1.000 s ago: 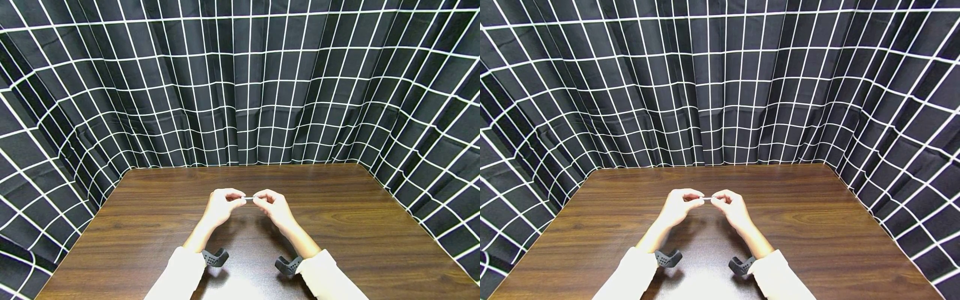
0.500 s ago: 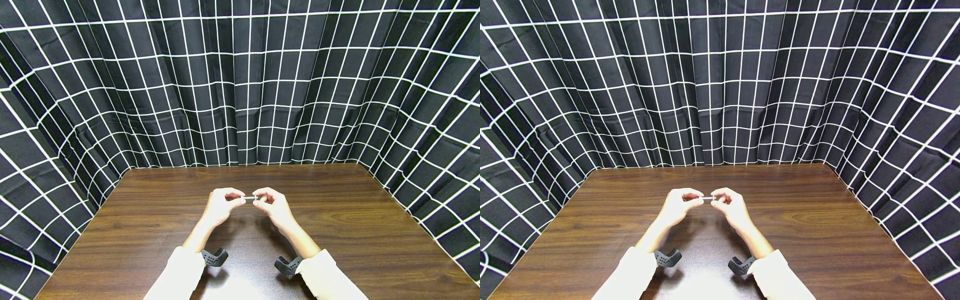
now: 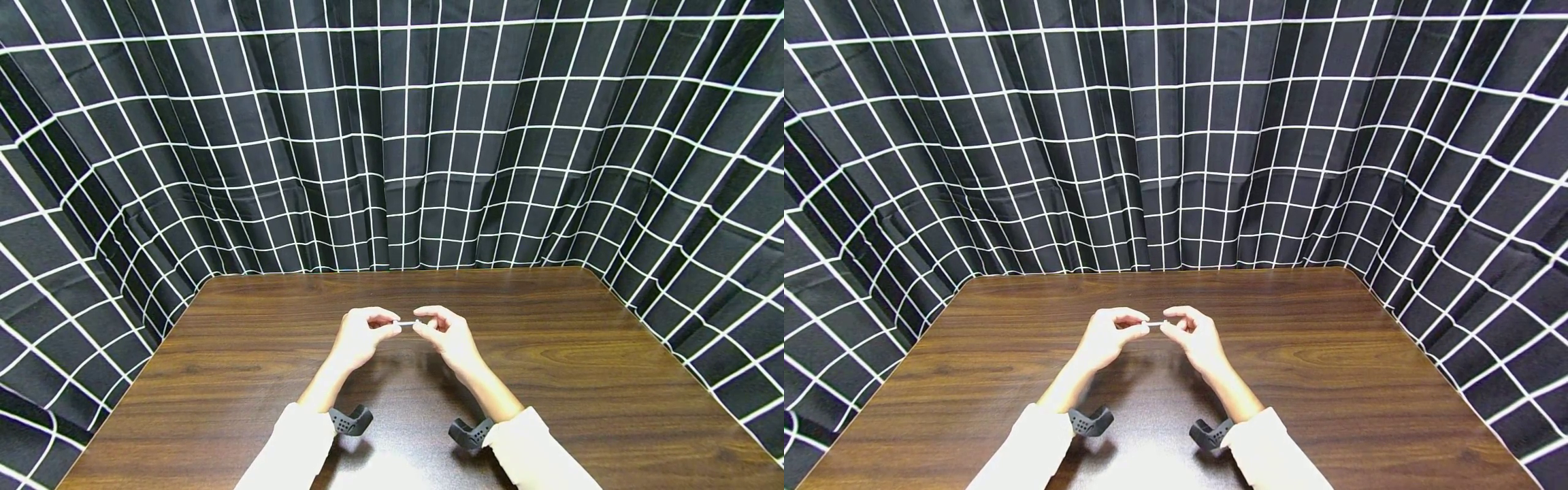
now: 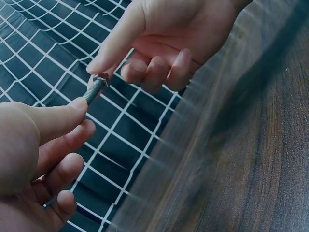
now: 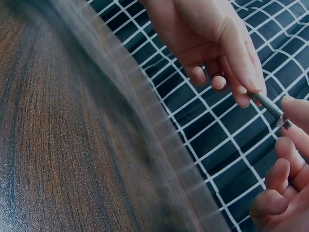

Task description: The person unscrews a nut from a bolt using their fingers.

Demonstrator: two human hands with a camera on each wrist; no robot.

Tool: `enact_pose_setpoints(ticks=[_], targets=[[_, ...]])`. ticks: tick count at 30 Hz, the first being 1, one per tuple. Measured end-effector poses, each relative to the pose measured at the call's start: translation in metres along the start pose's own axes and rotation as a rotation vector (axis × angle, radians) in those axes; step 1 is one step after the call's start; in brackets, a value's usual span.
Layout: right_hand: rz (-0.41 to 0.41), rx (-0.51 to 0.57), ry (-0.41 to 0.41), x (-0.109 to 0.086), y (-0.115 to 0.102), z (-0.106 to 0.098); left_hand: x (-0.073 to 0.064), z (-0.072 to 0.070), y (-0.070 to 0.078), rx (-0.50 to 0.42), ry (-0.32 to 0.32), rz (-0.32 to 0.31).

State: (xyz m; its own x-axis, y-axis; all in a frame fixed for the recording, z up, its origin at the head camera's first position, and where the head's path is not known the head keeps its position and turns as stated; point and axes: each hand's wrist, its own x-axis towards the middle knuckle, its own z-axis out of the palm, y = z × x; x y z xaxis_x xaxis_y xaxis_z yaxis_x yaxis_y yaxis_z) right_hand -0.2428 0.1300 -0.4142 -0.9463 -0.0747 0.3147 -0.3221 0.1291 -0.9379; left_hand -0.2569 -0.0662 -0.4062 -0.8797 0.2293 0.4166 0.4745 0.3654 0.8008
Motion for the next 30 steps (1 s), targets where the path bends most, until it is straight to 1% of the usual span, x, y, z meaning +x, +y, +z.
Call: enact_pose_setpoints(ticks=[4,8,12,15,20,27,30], targets=[[0.05,-0.028,0.047,0.0004,0.0001,0.0008,-0.0006,0.0007,0.0004,-0.001,-0.008,0.012],[0.096,-0.063,0.063,0.0005,0.001,0.001,-0.0005,0.0006,0.0006,-0.008,-0.009,-0.006],[0.146,-0.035,0.05,-0.0001,0.0009,0.0012,-0.0002,0.0004,0.0002,-0.004,-0.009,-0.009],[0.167,-0.006,0.04,-0.0002,-0.0002,0.0019,-0.0002,-0.0001,-0.0001,-0.001,-0.016,-0.01],[0.164,0.012,0.014,-0.0003,-0.0012,0.0012,-0.0001,0.0003,-0.0006,-0.002,-0.023,-0.005],[0.201,0.046,-0.033,0.0017,-0.0016,-0.0019,-0.0005,0.0004,-0.0025,-0.005,-0.008,0.009],[0.203,0.07,-0.036,0.0026,-0.0007,-0.0024,-0.0001,0.0001,-0.0027,-0.003,-0.005,0.009]])
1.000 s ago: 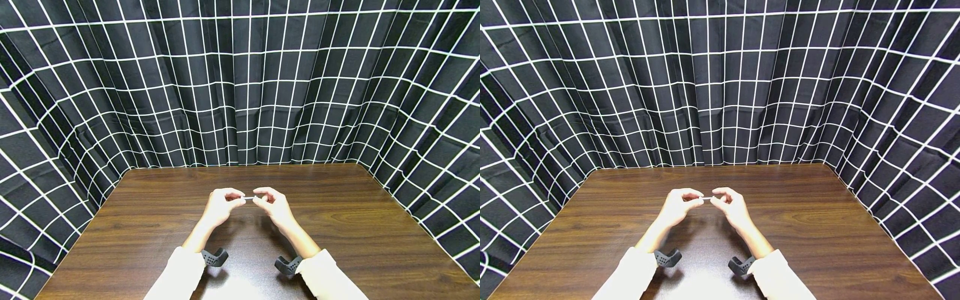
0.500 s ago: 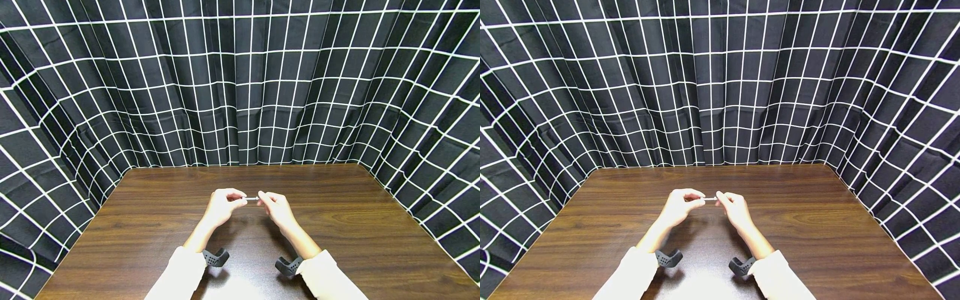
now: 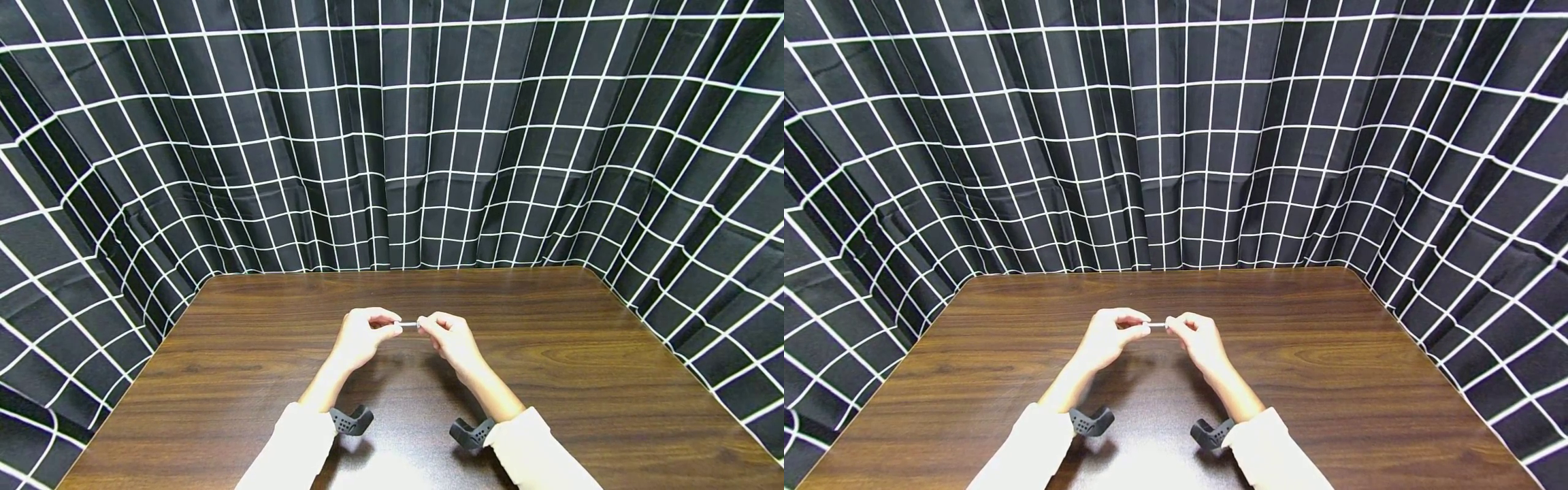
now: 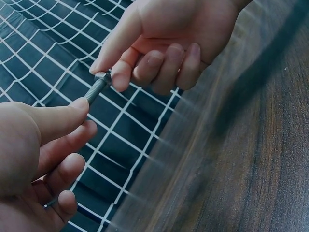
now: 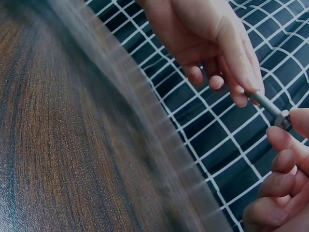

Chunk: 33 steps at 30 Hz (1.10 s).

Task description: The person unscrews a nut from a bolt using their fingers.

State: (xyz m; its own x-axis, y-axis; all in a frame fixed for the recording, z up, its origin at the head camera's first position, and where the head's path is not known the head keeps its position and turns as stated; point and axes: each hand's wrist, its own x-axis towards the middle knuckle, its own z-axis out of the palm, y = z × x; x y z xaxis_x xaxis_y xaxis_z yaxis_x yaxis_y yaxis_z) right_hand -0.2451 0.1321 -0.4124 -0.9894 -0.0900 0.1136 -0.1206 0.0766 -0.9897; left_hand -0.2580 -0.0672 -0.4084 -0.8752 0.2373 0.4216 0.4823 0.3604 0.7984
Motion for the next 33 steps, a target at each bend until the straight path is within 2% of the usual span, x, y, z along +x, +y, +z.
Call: enact_pose_setpoints(ticks=[5,14,19,26,33], targets=[[-0.003,0.019,0.032,0.0,0.002,0.002,0.0,-0.001,0.0,0.002,0.001,-0.015],[-0.067,0.029,0.054,-0.002,0.002,0.004,0.0,-0.003,0.001,-0.005,0.001,-0.013],[-0.082,0.058,0.025,-0.002,0.0,0.004,0.0,-0.004,0.002,0.005,0.003,-0.02],[-0.143,0.045,-0.042,-0.017,-0.027,0.004,0.001,-0.006,0.002,0.015,0.005,-0.026],[-0.179,0.009,-0.049,-0.018,-0.028,0.004,0.001,-0.006,0.002,0.012,0.003,-0.033]])
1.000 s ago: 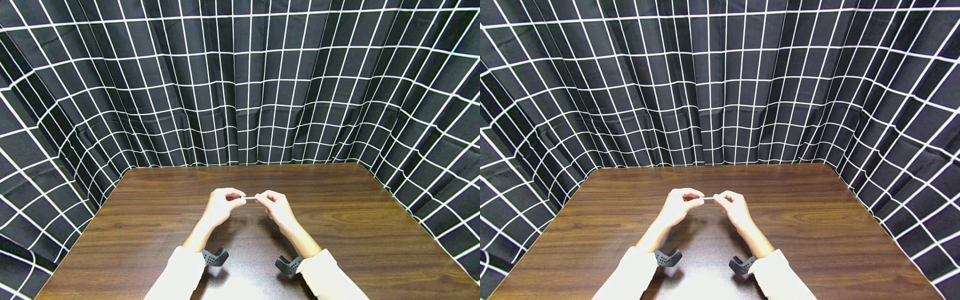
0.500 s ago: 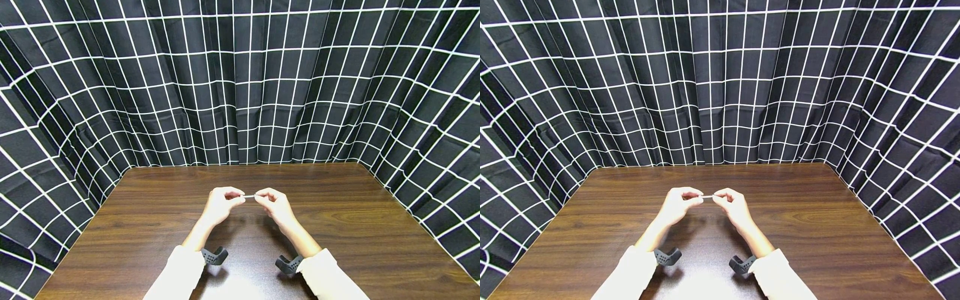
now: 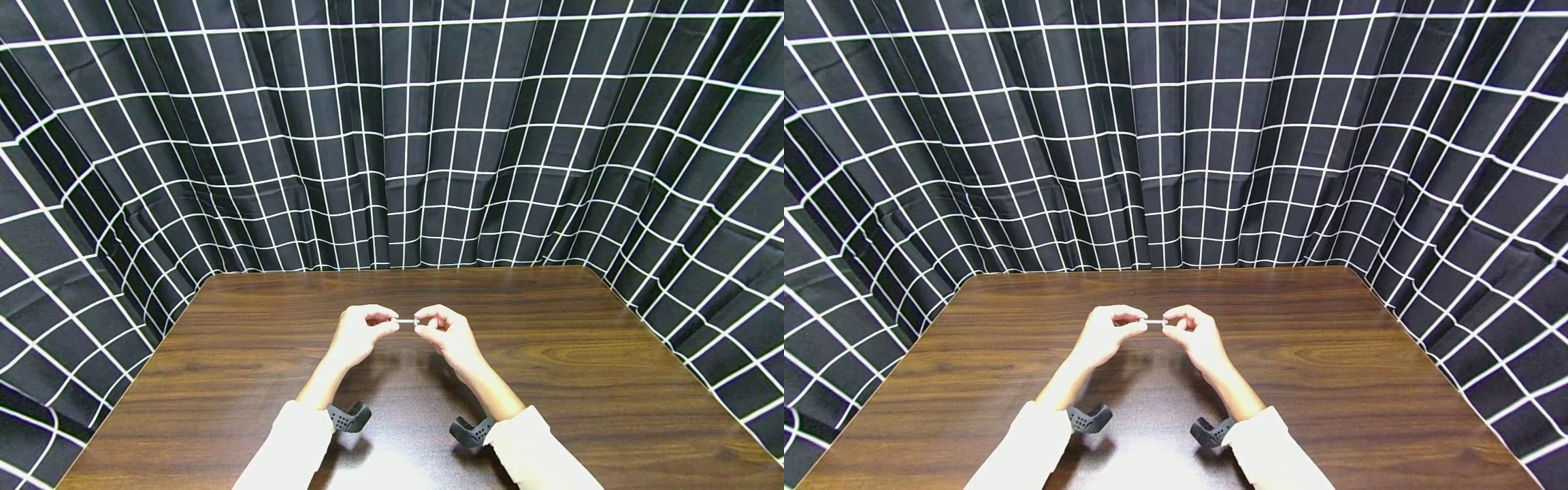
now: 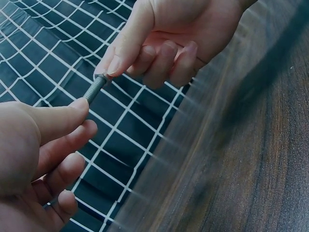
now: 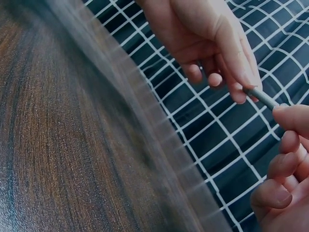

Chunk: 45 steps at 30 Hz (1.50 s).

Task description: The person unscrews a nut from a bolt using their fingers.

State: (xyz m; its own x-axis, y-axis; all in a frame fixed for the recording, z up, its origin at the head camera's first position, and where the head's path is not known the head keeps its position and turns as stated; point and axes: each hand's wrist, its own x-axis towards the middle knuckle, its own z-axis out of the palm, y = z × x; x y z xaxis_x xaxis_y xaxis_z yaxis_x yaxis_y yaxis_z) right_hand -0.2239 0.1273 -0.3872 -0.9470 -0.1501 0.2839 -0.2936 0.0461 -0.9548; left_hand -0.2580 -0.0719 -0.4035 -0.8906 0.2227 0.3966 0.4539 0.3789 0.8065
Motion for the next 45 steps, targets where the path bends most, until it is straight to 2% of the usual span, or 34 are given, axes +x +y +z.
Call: enact_pose_setpoints(ticks=[4,10,17,22,29,45], targets=[[-0.012,-0.014,-0.007,0.001,0.001,-0.001,0.0,0.0,0.0,0.002,0.001,-0.001],[-0.001,0.006,-0.003,0.008,0.024,-0.005,0.0,0.001,0.0,-0.004,-0.009,0.003],[0.112,0.041,-0.004,0.01,0.033,-0.003,-0.001,0.002,0.001,-0.005,-0.01,0.01],[0.168,-0.004,-0.017,0.009,0.032,-0.001,-0.001,0.004,0.001,0.0,-0.011,0.008],[0.169,-0.046,-0.015,0.01,0.033,-0.001,-0.001,0.005,0.001,-0.014,-0.016,0.023],[0.155,0.038,-0.022,0.01,0.033,-0.004,-0.001,0.003,0.0,-0.035,-0.016,0.021]])
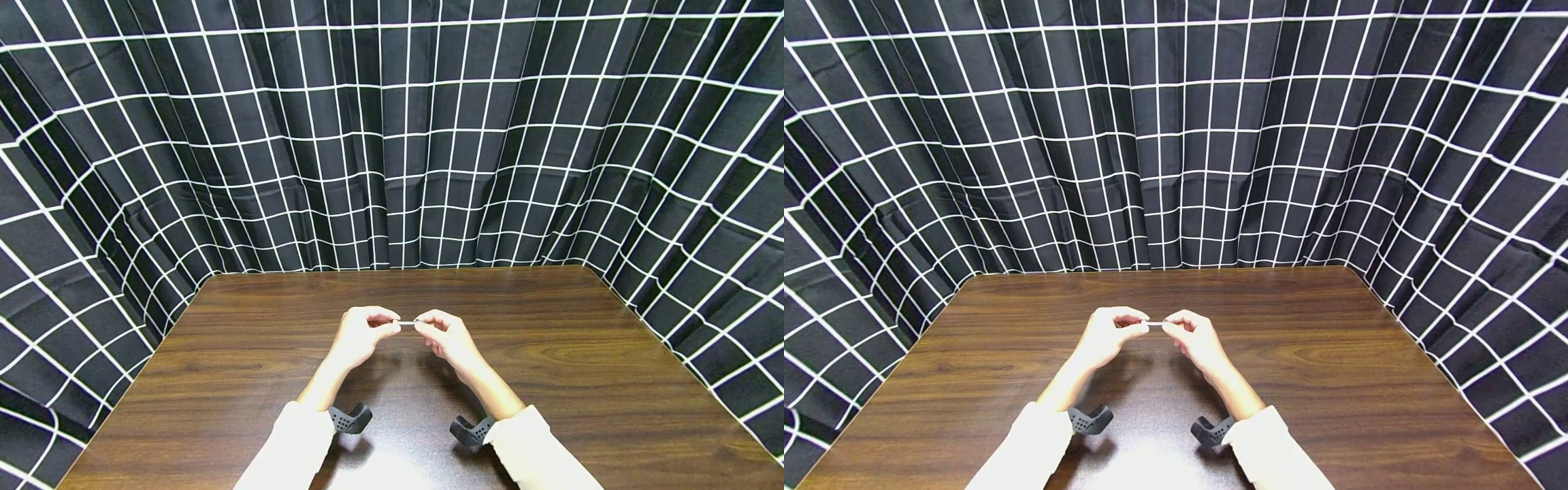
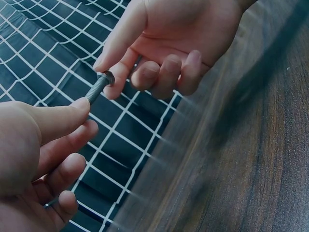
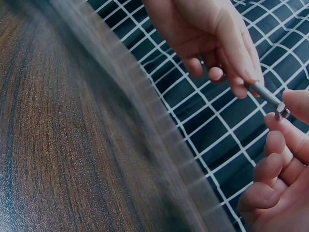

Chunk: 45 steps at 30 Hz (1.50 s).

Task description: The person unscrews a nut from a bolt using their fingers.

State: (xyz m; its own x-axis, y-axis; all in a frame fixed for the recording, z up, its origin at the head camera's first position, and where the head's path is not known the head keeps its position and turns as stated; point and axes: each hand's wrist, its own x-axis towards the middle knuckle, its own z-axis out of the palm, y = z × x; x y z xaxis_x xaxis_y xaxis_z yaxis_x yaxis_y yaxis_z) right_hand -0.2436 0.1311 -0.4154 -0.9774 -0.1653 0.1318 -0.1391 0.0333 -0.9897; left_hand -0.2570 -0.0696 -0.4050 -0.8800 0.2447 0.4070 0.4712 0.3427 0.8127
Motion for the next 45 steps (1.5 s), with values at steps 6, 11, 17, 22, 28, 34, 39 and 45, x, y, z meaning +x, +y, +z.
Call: enact_pose_setpoints(ticks=[6,11,17,22,28,34,39,45], targets=[[-0.019,0.014,0.005,-0.0014,-0.0019,-0.0003,0.0006,-0.0005,-0.0003,0.005,-0.004,-0.003],[-0.069,0.021,-0.004,-0.0013,-0.001,-0.0009,0.0006,-0.0014,0.0003,0.014,-0.001,-0.004],[-0.13,0.031,-0.018,-0.0016,-0.0007,-0.0007,0.0005,-0.0023,0.0011,0.028,0.003,-0.003],[-0.172,0.03,-0.029,-0.0026,-0.0017,-0.001,0.0002,-0.0029,0.0008,0.037,0.001,-0.002],[-0.188,0.031,-0.03,-0.0017,-0.0014,-0.0003,-0.0005,-0.0034,0.0008,0.031,0.002,-0.004],[-0.149,0.024,0.006,-0.0005,-0.0012,0.0006,-0.0005,-0.0021,0.0027,0.033,0.012,0.007],[-0.045,0.018,0.039,-0.0005,-0.0032,0.0019,-0.0004,-0.0005,0.0043,0.023,0.014,0.009],[0.013,-0.044,0.071,-0.0005,-0.0025,0.0037,-0.0003,0.0008,0.0045,0.002,0.015,0.008]])
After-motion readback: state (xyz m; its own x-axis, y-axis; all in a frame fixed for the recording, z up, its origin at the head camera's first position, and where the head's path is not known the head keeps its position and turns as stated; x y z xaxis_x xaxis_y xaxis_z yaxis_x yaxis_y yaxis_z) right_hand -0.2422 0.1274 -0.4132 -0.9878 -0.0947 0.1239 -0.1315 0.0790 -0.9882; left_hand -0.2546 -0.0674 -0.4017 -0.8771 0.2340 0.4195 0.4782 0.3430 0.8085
